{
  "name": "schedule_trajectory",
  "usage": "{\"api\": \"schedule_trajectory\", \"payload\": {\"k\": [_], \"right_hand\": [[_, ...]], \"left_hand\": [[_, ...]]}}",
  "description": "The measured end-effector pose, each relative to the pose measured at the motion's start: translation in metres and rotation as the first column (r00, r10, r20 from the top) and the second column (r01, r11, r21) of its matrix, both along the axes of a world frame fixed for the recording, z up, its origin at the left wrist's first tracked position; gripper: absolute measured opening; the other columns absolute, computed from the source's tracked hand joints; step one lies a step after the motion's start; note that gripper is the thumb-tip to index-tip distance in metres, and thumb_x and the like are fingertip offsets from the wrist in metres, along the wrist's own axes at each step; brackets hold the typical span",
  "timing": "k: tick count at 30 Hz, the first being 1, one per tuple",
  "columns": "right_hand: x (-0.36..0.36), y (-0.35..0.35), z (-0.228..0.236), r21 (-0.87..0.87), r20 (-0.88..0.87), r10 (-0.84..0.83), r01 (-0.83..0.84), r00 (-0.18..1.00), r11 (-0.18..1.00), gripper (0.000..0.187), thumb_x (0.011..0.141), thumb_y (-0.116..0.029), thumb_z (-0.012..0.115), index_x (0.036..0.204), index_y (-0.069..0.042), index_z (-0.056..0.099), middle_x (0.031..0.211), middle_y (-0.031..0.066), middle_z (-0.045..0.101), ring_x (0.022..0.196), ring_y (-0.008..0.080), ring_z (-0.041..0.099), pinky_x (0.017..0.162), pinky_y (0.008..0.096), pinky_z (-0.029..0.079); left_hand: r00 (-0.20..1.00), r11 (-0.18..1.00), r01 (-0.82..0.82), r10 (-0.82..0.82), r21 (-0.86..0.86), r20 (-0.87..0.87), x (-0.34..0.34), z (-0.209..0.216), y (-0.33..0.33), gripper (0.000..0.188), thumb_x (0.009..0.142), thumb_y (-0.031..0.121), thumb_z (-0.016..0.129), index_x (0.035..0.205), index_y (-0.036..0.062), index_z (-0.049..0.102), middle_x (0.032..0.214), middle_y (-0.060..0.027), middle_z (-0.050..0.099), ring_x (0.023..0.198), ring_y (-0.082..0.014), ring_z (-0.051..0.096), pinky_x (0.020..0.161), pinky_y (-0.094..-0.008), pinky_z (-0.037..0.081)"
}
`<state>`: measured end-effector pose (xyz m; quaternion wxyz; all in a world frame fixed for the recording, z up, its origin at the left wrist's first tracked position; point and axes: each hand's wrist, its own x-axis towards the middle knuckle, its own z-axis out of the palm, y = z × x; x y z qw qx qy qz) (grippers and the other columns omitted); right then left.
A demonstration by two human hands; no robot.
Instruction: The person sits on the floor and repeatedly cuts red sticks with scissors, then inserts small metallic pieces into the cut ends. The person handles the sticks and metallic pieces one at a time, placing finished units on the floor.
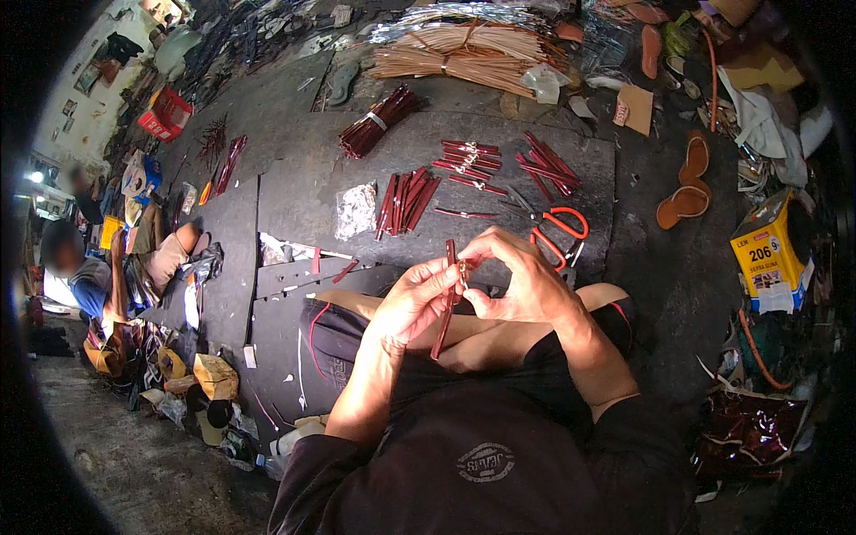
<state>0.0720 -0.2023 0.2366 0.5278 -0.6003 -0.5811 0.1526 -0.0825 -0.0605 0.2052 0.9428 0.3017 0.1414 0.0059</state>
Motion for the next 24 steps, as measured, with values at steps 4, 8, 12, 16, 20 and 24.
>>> {"api": "schedule_trajectory", "payload": {"k": [4,8,12,16,20,24], "right_hand": [[0.001,0.001,-0.005,0.022,-0.030,0.006,-0.005,1.000,1.000,0.031,0.076,-0.018,0.077,0.097,-0.001,0.061,0.090,0.0096,0.063,0.081,0.0209,0.065,0.074,0.0318,0.053],[0.003,0.000,-0.006,0.016,-0.105,0.062,-0.061,0.993,0.998,0.026,0.079,-0.016,0.075,0.096,-0.001,0.062,0.090,0.0097,0.064,0.083,0.0208,0.066,0.076,0.0322,0.053],[0.004,-0.001,-0.009,0.017,-0.145,0.089,-0.087,0.985,0.996,0.021,0.080,-0.010,0.072,0.097,-0.002,0.064,0.091,0.0087,0.066,0.086,0.0214,0.067,0.077,0.0333,0.053],[0.006,-0.002,-0.009,0.004,-0.129,0.094,-0.094,0.987,0.996,0.018,0.081,-0.007,0.071,0.097,-0.002,0.066,0.093,0.0085,0.066,0.086,0.0217,0.067,0.078,0.0334,0.053],[0.007,-0.007,-0.004,-0.034,-0.134,0.057,-0.062,0.989,0.997,0.025,0.084,-0.005,0.069,0.108,-0.003,0.068,0.095,0.0089,0.067,0.087,0.0217,0.067,0.079,0.0337,0.052],[0.005,-0.006,-0.011,-0.109,-0.194,0.000,-0.021,0.981,0.994,0.025,0.088,-0.006,0.067,0.113,-0.005,0.066,0.090,0.0094,0.066,0.083,0.0218,0.067,0.074,0.0344,0.052]], "left_hand": [[0.999,0.998,0.024,-0.021,-0.057,0.050,-0.002,-0.007,0.005,0.022,0.098,0.013,0.059,0.114,-0.0018,0.061,0.095,-0.0047,0.066,0.086,-0.0116,0.062,0.077,-0.0247,0.050],[0.995,0.992,0.074,-0.068,-0.102,0.067,-0.003,-0.009,0.007,0.022,0.098,0.012,0.059,0.115,-0.0024,0.061,0.096,-0.0054,0.066,0.085,-0.0118,0.063,0.077,-0.0249,0.050],[0.995,0.991,0.074,-0.067,-0.108,0.069,-0.004,-0.007,0.005,0.024,0.098,0.012,0.059,0.116,-0.0030,0.060,0.097,-0.0057,0.066,0.084,-0.0119,0.062,0.077,-0.0250,0.050],[0.997,0.998,0.054,-0.053,-0.026,0.048,-0.005,-0.008,0.005,0.022,0.097,0.014,0.060,0.113,-0.0018,0.062,0.095,-0.0046,0.066,0.082,-0.0114,0.062,0.076,-0.0250,0.050],[0.996,0.948,0.001,0.025,0.318,-0.080,-0.008,0.004,0.000,0.018,0.095,0.018,0.065,0.104,0.0026,0.066,0.090,-0.0013,0.066,0.080,-0.0086,0.060,0.075,-0.0239,0.049],[0.978,0.725,-0.071,0.186,0.685,-0.096,0.000,0.004,-0.005,0.015,0.095,0.019,0.066,0.095,0.0045,0.068,0.085,0.0002,0.067,0.080,-0.0050,0.057,0.074,-0.0232,0.048]]}}
